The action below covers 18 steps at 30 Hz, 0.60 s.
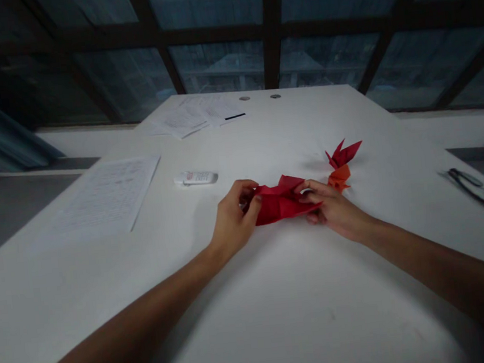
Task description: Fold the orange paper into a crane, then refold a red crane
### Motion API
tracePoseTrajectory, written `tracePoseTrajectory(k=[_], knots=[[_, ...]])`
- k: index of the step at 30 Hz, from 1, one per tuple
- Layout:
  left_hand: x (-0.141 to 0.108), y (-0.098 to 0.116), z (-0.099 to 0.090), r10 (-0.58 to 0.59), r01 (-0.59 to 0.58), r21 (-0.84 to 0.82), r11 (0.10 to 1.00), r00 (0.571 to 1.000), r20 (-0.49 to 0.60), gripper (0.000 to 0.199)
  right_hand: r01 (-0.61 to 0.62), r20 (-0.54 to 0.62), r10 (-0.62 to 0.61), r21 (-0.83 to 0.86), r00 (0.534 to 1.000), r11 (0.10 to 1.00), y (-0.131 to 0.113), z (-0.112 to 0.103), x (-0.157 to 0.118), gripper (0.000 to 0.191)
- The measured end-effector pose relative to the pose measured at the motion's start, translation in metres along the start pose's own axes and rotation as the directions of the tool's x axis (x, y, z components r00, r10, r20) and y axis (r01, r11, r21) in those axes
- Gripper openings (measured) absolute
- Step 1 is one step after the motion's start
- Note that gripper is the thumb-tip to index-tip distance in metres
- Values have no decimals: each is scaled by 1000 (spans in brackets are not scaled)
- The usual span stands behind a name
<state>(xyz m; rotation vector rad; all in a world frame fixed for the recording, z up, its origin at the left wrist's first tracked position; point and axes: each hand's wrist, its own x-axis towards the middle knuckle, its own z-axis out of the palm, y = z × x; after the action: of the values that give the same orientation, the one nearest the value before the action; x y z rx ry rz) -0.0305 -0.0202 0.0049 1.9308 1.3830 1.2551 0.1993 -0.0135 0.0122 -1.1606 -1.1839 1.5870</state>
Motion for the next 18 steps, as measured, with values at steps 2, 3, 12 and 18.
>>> tracePoseTrajectory(k=[2, 3, 12, 18], knots=[[3, -3, -1, -42, 43, -34, 999, 999, 8, 27, 37, 14, -36, -119, 999, 992, 3, -2, 0, 15], [4, -5, -1, -57, 57, -38, 998, 998, 16, 30, 56, 29, -51, -192, 998, 980, 5, -3, 0, 13], [5, -17, -3, -83, 95, -117, 989, 991, 101, 30, 377, 277, -259, -610, 925, 697, 12, -7, -8, 24], [3, -17, -3, 67, -94, 145, 985, 981, 180, 39, 441, 328, -328, -813, 886, 380, 9, -5, -11, 10]])
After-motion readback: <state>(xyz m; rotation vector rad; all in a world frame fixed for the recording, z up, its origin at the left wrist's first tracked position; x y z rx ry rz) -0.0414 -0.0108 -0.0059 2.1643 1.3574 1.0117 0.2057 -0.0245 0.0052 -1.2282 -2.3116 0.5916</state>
